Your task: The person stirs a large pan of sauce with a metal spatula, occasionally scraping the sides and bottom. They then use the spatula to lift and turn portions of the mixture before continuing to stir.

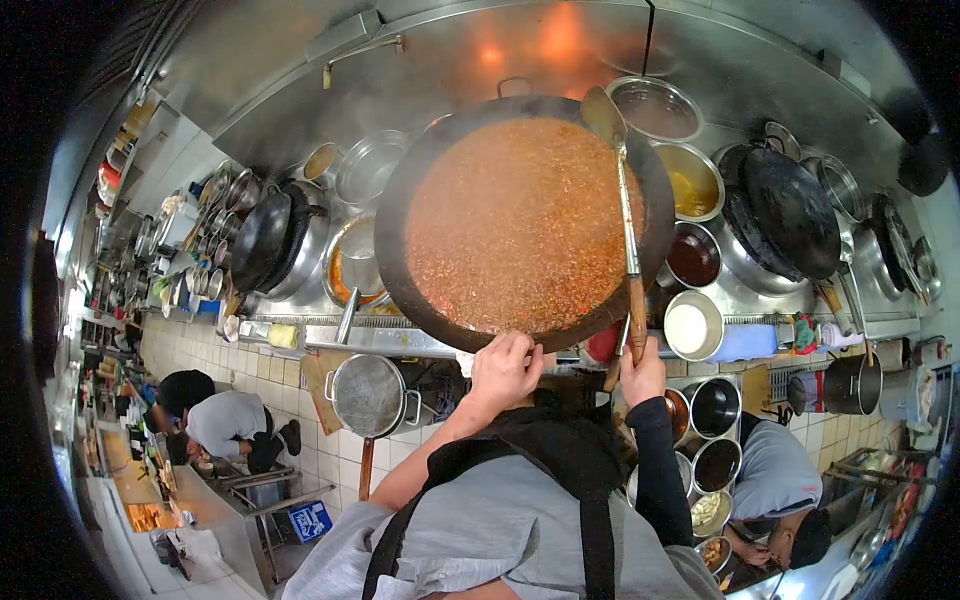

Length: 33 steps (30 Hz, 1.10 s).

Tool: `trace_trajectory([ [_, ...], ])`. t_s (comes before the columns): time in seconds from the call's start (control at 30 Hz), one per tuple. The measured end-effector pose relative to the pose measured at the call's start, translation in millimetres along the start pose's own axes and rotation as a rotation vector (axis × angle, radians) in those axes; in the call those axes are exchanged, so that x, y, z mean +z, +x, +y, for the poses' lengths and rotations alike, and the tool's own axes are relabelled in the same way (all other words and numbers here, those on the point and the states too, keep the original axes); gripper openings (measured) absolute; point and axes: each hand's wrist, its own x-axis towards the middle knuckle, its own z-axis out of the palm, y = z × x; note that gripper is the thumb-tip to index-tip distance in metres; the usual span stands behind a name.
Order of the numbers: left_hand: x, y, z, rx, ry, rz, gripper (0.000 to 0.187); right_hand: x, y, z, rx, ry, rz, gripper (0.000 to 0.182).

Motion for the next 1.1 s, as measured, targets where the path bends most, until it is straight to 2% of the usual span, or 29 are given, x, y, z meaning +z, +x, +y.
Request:
trace_trajectory([
  [1.1, -0.8, -1.7, -0.4, -0.009, -0.011, -0.022, 0.021, -2.0, 3.1, 5.8, -0.016, -0.036, 0.018, 0.026],
])
